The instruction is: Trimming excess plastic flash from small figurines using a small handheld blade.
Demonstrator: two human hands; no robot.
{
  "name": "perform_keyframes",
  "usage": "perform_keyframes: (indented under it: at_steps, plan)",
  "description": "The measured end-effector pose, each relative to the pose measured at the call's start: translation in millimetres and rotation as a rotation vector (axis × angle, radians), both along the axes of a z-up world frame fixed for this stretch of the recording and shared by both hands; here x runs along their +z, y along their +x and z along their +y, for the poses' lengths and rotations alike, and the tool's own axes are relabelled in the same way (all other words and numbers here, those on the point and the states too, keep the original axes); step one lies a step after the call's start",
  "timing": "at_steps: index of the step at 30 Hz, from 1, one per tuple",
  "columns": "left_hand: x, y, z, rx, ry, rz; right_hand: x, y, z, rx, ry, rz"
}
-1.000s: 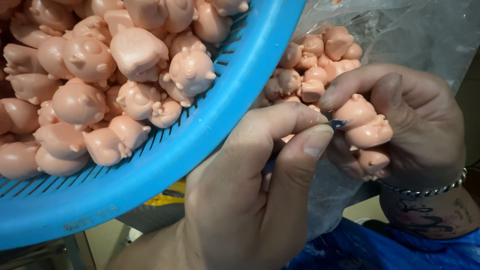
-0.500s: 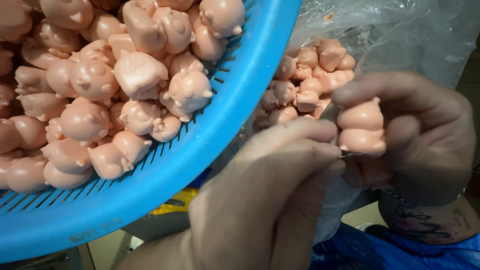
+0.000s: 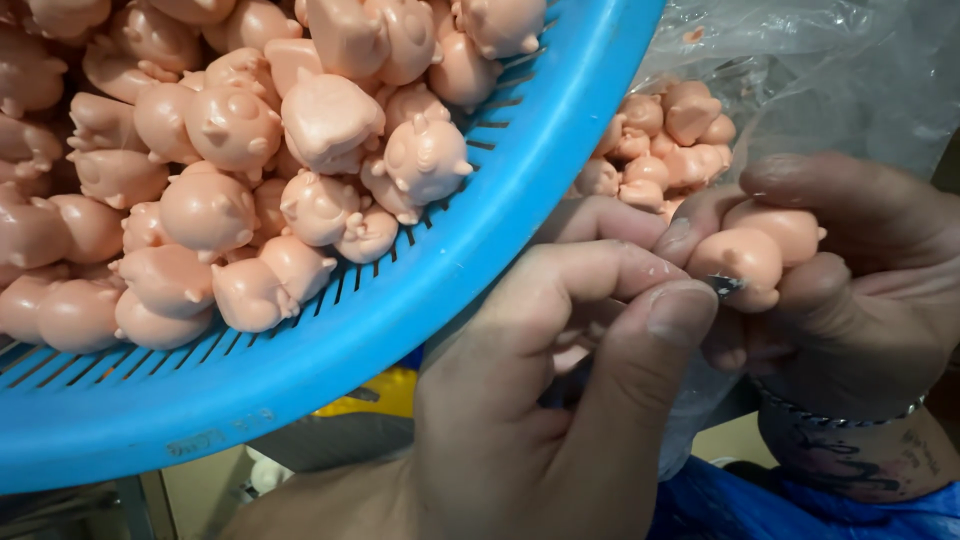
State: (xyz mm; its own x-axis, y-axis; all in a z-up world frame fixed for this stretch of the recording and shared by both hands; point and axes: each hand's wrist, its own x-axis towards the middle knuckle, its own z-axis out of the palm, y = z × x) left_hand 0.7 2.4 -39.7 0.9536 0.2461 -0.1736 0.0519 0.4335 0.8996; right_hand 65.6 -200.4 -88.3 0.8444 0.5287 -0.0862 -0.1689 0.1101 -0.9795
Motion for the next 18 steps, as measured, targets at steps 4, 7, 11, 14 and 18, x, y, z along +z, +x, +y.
perform_keyframes:
  at_steps: [4, 7, 11, 14, 18]
  plan:
    - [-1.5, 3.2, 1.6, -0.021, 0.072, -0.007, -2.1, -1.5, -0.8, -0.01, -0.06, -0.068]
    - [-3.4, 3.8, 2.8, -0.035, 0.121, -0.038, -0.8, -0.9, -3.9, 0.005, -0.101, -0.062]
    - [-2.8, 3.1, 4.3, -0.039, 0.158, -0.035, -0.7, 2.2, -2.6, 0.057, -0.122, -0.087]
    - [-1.5, 4.2, 5.0, -0.02, 0.243, -0.053, -2.8, 2.7, -6.1, 0.084, -0.188, -0.158]
    - [-2.7, 5.7, 6.1, -0.004, 0.328, -0.067, -4.9, -3.8, 2.1, -0.005, -0.096, -0.122]
